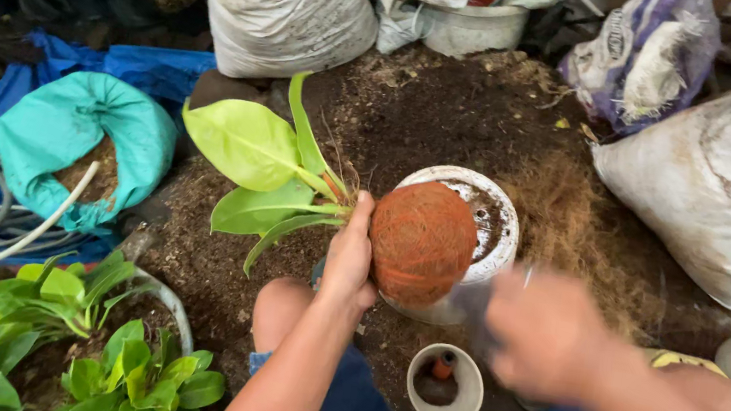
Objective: The person holds a small potted plant with a coconut husk base and uses a dark cloth to wipe the surface of the husk. The person rotates the plant to clean different sides and occasionally adjusts the leaves.
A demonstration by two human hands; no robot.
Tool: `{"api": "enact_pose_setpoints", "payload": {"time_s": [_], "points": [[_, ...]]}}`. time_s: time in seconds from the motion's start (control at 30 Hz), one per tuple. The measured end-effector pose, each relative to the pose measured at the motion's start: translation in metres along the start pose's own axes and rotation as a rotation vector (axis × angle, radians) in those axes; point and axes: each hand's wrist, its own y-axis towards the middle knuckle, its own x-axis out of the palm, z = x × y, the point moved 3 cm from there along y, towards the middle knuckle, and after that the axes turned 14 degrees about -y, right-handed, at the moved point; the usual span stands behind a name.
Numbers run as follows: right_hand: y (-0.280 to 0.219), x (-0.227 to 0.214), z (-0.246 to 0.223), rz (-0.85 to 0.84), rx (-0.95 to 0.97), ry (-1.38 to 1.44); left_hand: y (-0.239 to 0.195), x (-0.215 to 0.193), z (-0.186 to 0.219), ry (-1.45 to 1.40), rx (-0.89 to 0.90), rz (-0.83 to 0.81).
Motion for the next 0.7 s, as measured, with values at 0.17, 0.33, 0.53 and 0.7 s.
{"api": "enact_pose_setpoints", "payload": {"time_s": [0.17,0.33,0.53,0.7], "points": [[0.056,0.054,0.107,0.185,0.341,0.236,-0.006,-0.003,-0.015,0.096,-0.04,-0.031],[0.048,0.191,0.133,-0.099,0.723,0.843,-0.005,-0.003,-0.023,0.065,-0.149,-0.048],[-0.041,0.222,0.003,-0.283,0.694,0.494,0.016,-0.007,-0.002,-0.02,-0.052,0.0],[-0.041,0.093,-0.038,0.027,0.105,0.268,0.029,-0.008,0.016,0.061,0.028,0.002]]}}
